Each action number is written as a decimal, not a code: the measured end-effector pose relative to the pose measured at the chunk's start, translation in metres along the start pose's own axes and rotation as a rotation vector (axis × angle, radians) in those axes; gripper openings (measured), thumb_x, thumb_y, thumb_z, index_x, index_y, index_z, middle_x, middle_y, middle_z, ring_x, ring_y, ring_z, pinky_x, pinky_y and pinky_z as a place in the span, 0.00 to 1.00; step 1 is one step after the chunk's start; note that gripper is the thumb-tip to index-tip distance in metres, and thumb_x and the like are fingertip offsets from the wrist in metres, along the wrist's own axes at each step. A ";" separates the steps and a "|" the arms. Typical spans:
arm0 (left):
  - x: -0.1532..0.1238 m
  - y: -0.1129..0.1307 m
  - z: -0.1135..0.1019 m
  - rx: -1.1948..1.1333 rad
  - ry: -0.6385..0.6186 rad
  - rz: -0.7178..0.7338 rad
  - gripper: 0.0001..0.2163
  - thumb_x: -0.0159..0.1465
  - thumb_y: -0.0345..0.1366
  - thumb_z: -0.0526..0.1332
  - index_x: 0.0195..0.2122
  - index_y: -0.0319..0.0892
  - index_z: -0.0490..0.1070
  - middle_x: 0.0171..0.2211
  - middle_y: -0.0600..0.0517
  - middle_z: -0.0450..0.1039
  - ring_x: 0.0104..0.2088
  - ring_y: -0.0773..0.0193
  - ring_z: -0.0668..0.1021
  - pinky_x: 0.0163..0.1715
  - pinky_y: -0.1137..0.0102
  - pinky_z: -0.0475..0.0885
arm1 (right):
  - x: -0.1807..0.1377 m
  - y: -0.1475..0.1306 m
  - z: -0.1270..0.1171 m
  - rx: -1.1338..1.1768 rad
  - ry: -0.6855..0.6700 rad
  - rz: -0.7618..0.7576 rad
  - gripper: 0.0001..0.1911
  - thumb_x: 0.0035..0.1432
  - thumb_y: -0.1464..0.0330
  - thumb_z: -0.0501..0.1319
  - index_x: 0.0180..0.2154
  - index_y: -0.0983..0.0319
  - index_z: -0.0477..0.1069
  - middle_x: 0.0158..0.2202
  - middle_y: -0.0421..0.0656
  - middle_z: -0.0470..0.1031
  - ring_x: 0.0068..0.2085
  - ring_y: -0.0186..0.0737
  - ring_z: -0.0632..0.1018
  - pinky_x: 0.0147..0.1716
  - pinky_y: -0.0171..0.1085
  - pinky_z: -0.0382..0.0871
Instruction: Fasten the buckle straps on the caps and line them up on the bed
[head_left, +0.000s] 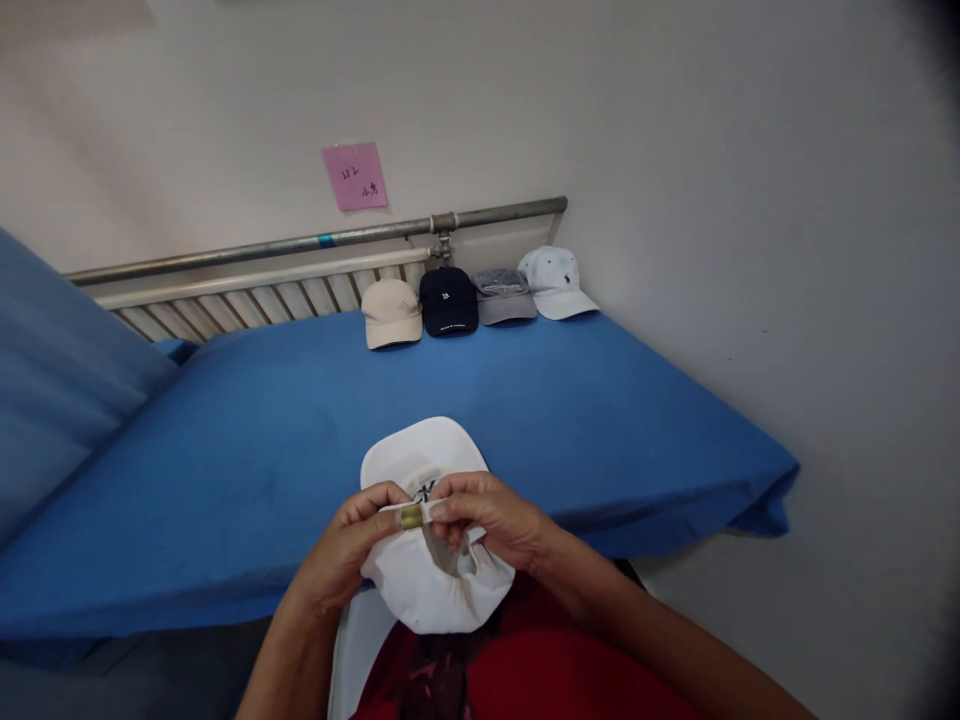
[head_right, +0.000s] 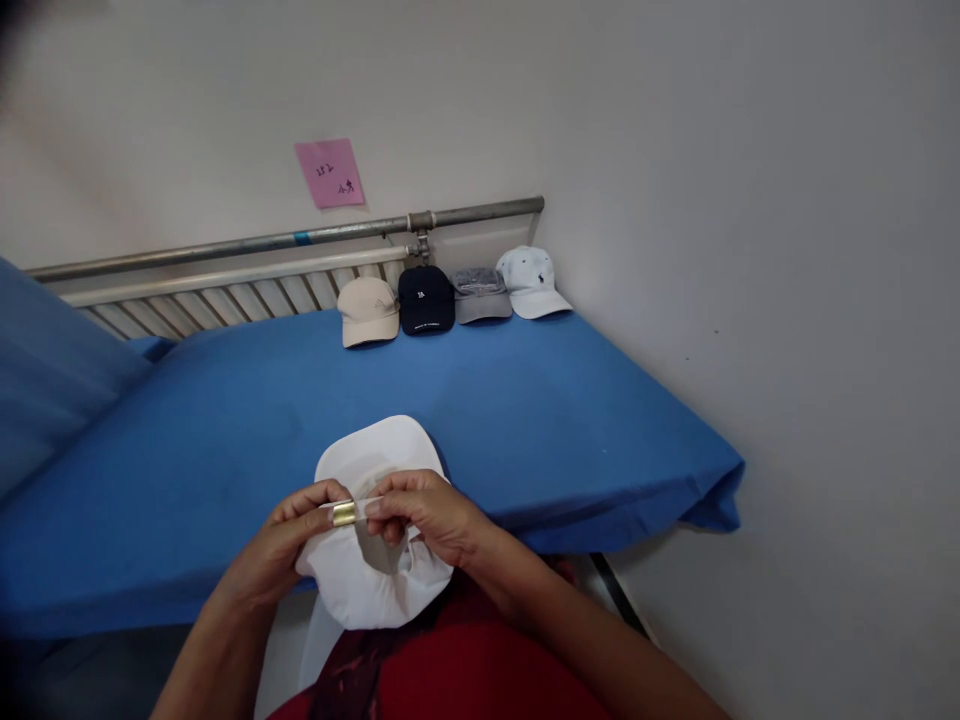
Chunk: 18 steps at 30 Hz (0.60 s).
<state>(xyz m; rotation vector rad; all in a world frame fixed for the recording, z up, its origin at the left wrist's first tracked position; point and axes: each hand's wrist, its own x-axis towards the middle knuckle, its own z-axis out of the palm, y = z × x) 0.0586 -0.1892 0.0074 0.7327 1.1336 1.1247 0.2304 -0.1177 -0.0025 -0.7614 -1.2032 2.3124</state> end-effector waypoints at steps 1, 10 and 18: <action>0.000 0.000 0.001 0.002 -0.003 -0.001 0.14 0.47 0.42 0.73 0.26 0.39 0.72 0.17 0.56 0.70 0.15 0.75 0.67 0.16 0.80 0.58 | 0.000 0.000 0.000 -0.004 -0.005 -0.009 0.07 0.42 0.68 0.66 0.24 0.64 0.72 0.19 0.37 0.73 0.19 0.26 0.68 0.20 0.30 0.56; -0.003 0.000 0.002 0.069 0.088 0.149 0.10 0.50 0.38 0.72 0.29 0.43 0.74 0.22 0.59 0.71 0.18 0.76 0.67 0.19 0.80 0.60 | -0.002 0.000 -0.001 0.038 0.002 -0.006 0.07 0.42 0.68 0.66 0.24 0.64 0.71 0.17 0.36 0.71 0.18 0.27 0.68 0.20 0.30 0.57; -0.001 -0.004 0.001 0.043 0.036 0.128 0.10 0.50 0.38 0.71 0.30 0.42 0.74 0.24 0.57 0.72 0.21 0.74 0.69 0.20 0.80 0.61 | -0.002 0.000 0.000 0.050 -0.025 0.038 0.07 0.41 0.68 0.66 0.23 0.64 0.70 0.18 0.36 0.71 0.18 0.27 0.67 0.21 0.30 0.58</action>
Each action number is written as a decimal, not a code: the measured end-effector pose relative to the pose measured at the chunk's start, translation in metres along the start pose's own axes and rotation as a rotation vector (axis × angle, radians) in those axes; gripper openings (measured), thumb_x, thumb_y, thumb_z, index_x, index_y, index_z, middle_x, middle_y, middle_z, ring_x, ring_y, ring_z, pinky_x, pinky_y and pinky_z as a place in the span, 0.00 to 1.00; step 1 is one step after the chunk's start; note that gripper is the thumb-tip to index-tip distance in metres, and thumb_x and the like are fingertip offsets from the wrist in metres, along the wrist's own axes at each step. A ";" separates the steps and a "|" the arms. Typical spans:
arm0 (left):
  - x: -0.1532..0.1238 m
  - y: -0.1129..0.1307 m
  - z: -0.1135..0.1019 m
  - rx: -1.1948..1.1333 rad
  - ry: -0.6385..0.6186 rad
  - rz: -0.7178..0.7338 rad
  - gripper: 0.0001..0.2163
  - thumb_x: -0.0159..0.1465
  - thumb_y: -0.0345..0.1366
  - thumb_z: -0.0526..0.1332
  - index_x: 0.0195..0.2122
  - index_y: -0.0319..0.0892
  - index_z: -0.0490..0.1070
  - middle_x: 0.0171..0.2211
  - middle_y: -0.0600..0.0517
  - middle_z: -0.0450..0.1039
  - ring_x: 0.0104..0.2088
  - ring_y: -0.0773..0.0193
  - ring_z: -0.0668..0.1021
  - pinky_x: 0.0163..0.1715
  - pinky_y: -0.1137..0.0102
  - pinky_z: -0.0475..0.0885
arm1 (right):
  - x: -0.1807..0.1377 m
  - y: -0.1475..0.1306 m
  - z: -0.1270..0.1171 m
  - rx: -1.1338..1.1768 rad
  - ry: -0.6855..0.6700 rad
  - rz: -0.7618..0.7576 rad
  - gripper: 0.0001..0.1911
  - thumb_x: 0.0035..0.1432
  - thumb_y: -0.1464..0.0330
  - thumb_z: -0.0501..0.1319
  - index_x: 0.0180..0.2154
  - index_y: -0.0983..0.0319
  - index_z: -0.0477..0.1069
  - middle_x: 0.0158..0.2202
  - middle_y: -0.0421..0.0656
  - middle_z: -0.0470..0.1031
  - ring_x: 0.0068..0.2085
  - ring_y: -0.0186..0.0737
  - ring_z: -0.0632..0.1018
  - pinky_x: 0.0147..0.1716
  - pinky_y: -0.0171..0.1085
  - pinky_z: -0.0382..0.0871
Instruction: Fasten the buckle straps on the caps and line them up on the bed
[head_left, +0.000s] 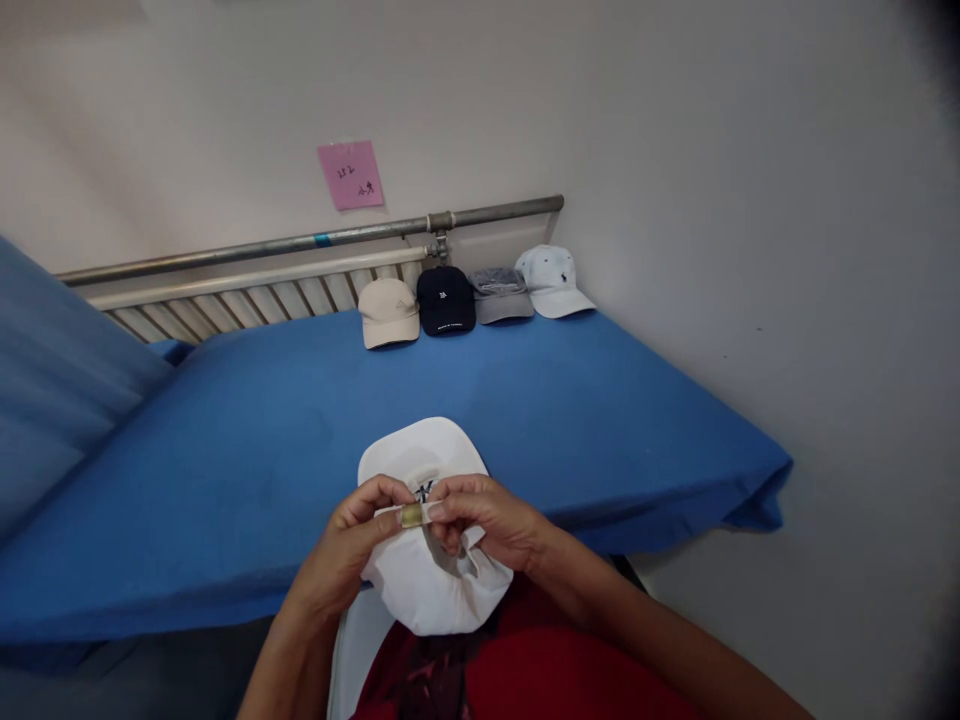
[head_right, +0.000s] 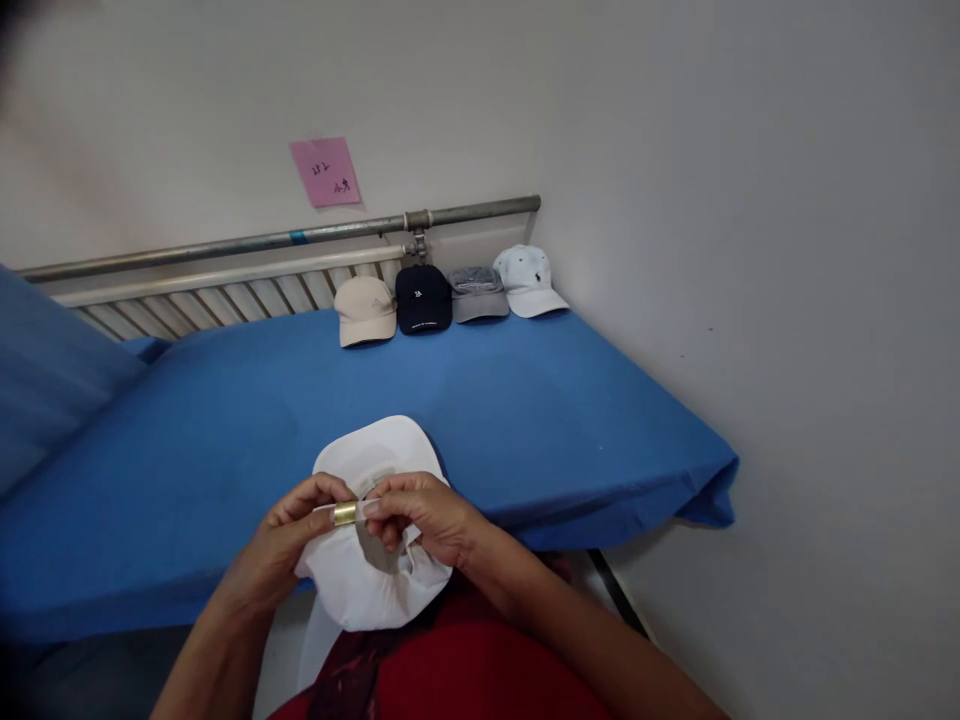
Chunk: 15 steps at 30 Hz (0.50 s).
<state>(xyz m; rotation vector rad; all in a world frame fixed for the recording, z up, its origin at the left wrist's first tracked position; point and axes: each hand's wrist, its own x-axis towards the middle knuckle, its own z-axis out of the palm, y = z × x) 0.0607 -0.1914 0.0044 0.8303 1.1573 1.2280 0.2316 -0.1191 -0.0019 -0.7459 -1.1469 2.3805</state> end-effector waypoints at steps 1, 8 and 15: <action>0.000 0.000 0.000 0.001 -0.001 0.006 0.10 0.50 0.38 0.71 0.30 0.42 0.73 0.24 0.57 0.72 0.21 0.74 0.69 0.20 0.80 0.61 | 0.000 0.001 0.000 0.012 -0.007 0.001 0.07 0.41 0.68 0.66 0.23 0.64 0.70 0.18 0.36 0.71 0.18 0.27 0.67 0.21 0.30 0.58; -0.009 -0.002 -0.008 0.043 -0.127 0.052 0.11 0.52 0.37 0.69 0.36 0.44 0.73 0.31 0.53 0.74 0.27 0.68 0.73 0.25 0.76 0.66 | 0.001 0.007 0.004 0.070 -0.033 -0.019 0.06 0.43 0.70 0.65 0.24 0.65 0.70 0.19 0.37 0.71 0.19 0.27 0.67 0.23 0.30 0.58; -0.013 -0.005 -0.013 0.198 -0.078 0.254 0.12 0.50 0.31 0.71 0.35 0.47 0.75 0.38 0.53 0.73 0.42 0.62 0.74 0.43 0.71 0.68 | -0.004 0.003 0.007 0.016 -0.031 -0.009 0.08 0.41 0.68 0.66 0.25 0.65 0.72 0.19 0.37 0.72 0.20 0.27 0.69 0.23 0.30 0.59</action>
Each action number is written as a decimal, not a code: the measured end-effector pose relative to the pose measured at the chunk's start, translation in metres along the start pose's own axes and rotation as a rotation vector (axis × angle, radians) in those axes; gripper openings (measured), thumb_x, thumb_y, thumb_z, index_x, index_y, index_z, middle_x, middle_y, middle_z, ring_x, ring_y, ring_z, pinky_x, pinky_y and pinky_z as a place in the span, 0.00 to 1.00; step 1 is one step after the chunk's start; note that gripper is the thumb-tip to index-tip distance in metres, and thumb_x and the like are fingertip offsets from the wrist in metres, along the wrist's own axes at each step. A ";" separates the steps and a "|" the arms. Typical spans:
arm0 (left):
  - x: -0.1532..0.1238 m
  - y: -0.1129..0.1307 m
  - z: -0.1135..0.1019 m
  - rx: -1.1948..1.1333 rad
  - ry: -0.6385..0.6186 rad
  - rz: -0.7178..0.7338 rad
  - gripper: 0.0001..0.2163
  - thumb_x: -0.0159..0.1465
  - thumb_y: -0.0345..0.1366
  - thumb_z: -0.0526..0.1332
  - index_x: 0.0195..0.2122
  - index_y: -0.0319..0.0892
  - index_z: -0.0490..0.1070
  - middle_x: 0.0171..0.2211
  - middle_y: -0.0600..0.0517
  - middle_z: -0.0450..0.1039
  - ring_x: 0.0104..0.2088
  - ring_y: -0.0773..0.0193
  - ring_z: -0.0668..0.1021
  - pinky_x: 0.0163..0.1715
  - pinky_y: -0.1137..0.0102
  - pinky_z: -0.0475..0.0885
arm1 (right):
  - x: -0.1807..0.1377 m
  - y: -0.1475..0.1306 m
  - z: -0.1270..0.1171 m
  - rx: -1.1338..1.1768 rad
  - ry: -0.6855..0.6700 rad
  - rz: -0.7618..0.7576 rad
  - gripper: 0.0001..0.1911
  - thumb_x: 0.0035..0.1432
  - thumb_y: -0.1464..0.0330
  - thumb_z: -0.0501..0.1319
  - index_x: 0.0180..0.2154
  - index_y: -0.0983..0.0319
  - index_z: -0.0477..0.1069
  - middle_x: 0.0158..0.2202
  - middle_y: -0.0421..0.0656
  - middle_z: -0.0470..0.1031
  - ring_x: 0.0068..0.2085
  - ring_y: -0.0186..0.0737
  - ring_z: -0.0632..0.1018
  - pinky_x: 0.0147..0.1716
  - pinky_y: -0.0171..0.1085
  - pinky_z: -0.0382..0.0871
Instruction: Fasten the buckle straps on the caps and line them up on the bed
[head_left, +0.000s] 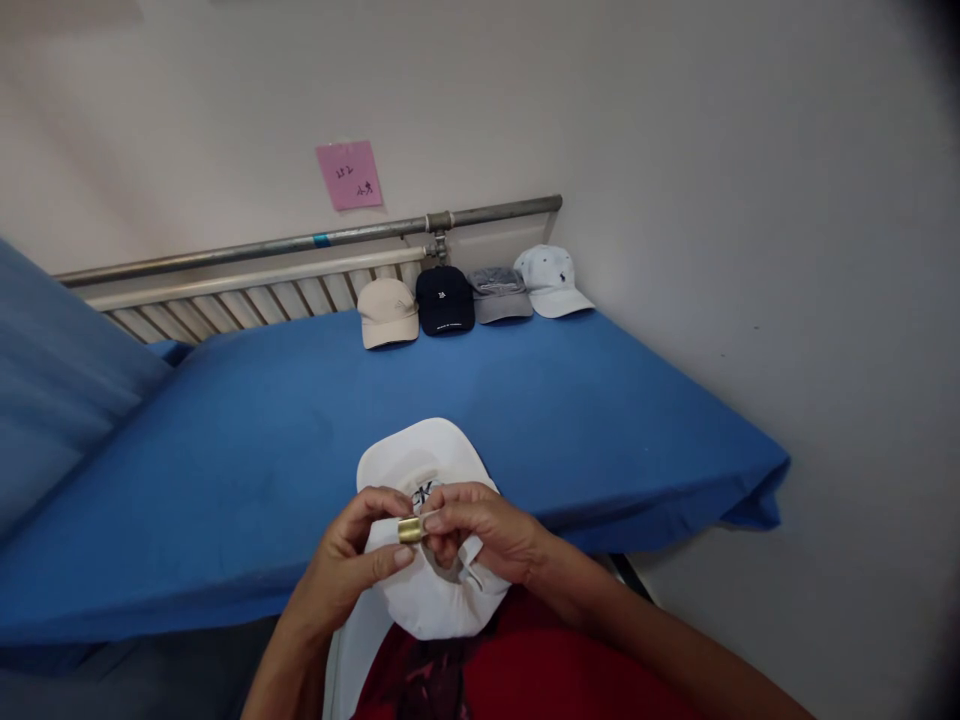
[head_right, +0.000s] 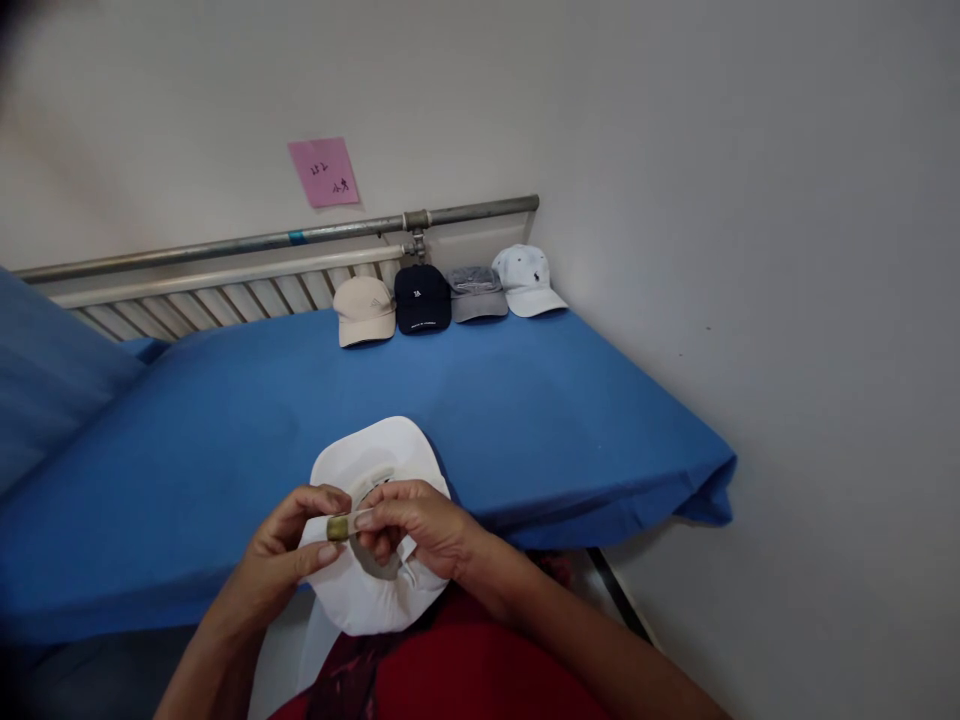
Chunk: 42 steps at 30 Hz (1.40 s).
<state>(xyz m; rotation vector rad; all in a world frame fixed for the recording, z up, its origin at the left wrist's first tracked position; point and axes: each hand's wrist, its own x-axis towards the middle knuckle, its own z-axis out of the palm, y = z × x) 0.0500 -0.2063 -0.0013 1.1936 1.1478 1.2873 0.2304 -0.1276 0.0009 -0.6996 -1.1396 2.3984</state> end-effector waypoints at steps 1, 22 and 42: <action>0.000 0.000 0.000 0.018 0.017 0.015 0.11 0.51 0.31 0.71 0.34 0.47 0.75 0.37 0.53 0.73 0.42 0.62 0.74 0.43 0.71 0.67 | -0.001 -0.001 0.001 -0.004 0.000 -0.008 0.08 0.41 0.68 0.67 0.25 0.65 0.72 0.19 0.37 0.73 0.20 0.27 0.69 0.23 0.30 0.59; -0.007 0.006 0.017 -0.093 0.125 -0.141 0.14 0.50 0.33 0.71 0.38 0.46 0.75 0.34 0.53 0.75 0.33 0.65 0.74 0.31 0.74 0.66 | -0.015 -0.008 0.010 -0.216 0.169 -0.255 0.04 0.46 0.68 0.63 0.24 0.63 0.72 0.21 0.37 0.71 0.24 0.30 0.67 0.29 0.34 0.60; -0.006 0.010 0.033 0.081 0.224 -0.051 0.09 0.50 0.34 0.70 0.32 0.45 0.74 0.32 0.55 0.75 0.36 0.63 0.75 0.38 0.72 0.67 | -0.015 0.003 0.010 -0.286 0.226 -0.327 0.08 0.53 0.63 0.62 0.29 0.61 0.67 0.16 0.33 0.65 0.20 0.29 0.66 0.24 0.32 0.61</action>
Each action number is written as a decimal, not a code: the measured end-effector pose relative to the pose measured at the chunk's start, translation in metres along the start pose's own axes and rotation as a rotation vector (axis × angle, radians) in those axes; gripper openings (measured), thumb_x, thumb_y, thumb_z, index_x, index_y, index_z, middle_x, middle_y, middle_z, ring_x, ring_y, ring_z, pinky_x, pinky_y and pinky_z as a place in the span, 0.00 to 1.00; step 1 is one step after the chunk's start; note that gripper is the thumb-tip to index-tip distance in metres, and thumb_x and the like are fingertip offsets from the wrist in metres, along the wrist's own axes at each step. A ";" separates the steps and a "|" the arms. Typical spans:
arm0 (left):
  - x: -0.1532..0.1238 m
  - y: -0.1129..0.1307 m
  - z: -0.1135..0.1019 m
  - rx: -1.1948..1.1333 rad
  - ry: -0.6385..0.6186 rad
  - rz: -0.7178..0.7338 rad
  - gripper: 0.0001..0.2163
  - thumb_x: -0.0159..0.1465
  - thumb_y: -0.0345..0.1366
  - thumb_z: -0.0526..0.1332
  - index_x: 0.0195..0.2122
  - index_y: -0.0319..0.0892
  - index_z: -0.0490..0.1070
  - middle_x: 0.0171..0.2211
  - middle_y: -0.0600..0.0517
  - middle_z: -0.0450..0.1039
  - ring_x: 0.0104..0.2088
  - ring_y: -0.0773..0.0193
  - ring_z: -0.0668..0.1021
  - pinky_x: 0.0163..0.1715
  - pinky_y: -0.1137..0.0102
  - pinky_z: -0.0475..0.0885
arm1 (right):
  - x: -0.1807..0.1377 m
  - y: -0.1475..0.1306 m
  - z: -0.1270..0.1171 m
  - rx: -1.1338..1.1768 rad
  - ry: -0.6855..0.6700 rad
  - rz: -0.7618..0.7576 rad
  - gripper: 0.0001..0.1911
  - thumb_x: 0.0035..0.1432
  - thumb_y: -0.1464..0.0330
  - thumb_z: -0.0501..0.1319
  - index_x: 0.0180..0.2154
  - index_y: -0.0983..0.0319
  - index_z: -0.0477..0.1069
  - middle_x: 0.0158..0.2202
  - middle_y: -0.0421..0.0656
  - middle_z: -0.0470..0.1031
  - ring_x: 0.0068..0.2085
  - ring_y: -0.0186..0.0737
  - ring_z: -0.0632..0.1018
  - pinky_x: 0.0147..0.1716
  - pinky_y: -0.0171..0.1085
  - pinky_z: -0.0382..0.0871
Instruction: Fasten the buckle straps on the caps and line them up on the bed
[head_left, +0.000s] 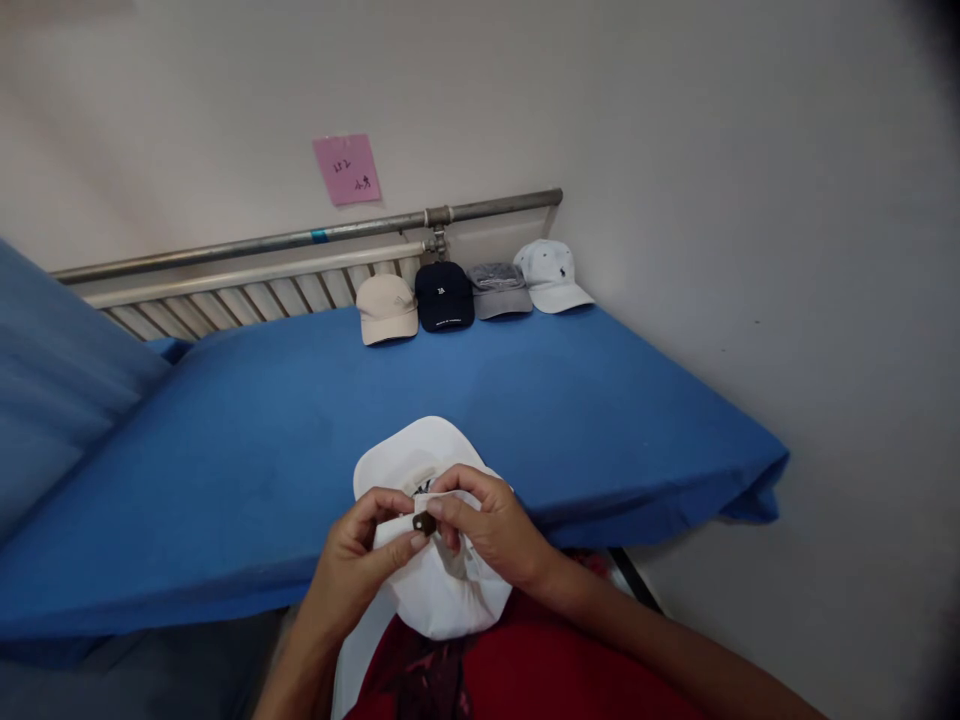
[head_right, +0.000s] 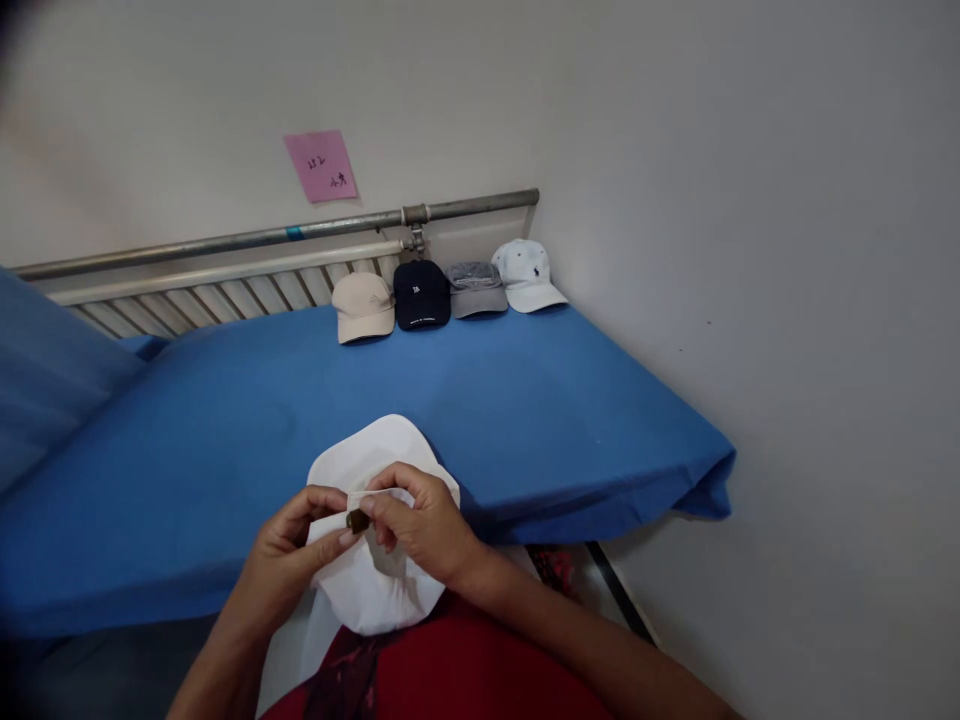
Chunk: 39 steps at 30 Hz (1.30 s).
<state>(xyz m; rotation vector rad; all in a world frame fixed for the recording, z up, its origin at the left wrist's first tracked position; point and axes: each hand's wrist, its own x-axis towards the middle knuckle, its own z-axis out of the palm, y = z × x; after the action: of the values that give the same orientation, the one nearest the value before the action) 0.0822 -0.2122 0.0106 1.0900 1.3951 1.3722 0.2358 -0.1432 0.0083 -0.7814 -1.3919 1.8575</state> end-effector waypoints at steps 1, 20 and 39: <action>0.000 0.000 0.000 0.027 0.007 0.013 0.08 0.51 0.34 0.70 0.32 0.45 0.74 0.31 0.55 0.75 0.36 0.63 0.75 0.39 0.71 0.67 | 0.000 0.000 0.000 -0.001 0.003 -0.006 0.08 0.53 0.63 0.62 0.29 0.61 0.67 0.16 0.33 0.65 0.20 0.29 0.66 0.24 0.32 0.61; 0.000 -0.011 -0.004 0.076 0.168 0.110 0.12 0.48 0.36 0.72 0.33 0.45 0.76 0.32 0.54 0.76 0.32 0.64 0.75 0.33 0.74 0.69 | 0.001 0.001 -0.001 0.063 0.064 -0.072 0.07 0.54 0.66 0.60 0.27 0.62 0.68 0.21 0.35 0.70 0.19 0.28 0.67 0.22 0.31 0.61; 0.009 -0.034 -0.014 -0.176 0.144 0.098 0.12 0.44 0.33 0.74 0.32 0.47 0.79 0.32 0.54 0.78 0.36 0.65 0.77 0.38 0.76 0.70 | 0.007 0.003 0.002 0.239 -0.100 0.158 0.06 0.49 0.68 0.61 0.24 0.63 0.67 0.16 0.34 0.67 0.14 0.25 0.63 0.15 0.29 0.53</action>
<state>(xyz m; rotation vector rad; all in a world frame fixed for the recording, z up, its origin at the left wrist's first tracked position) 0.0662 -0.2070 -0.0231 0.9705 1.3074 1.6392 0.2297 -0.1395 0.0057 -0.7019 -1.1659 2.1643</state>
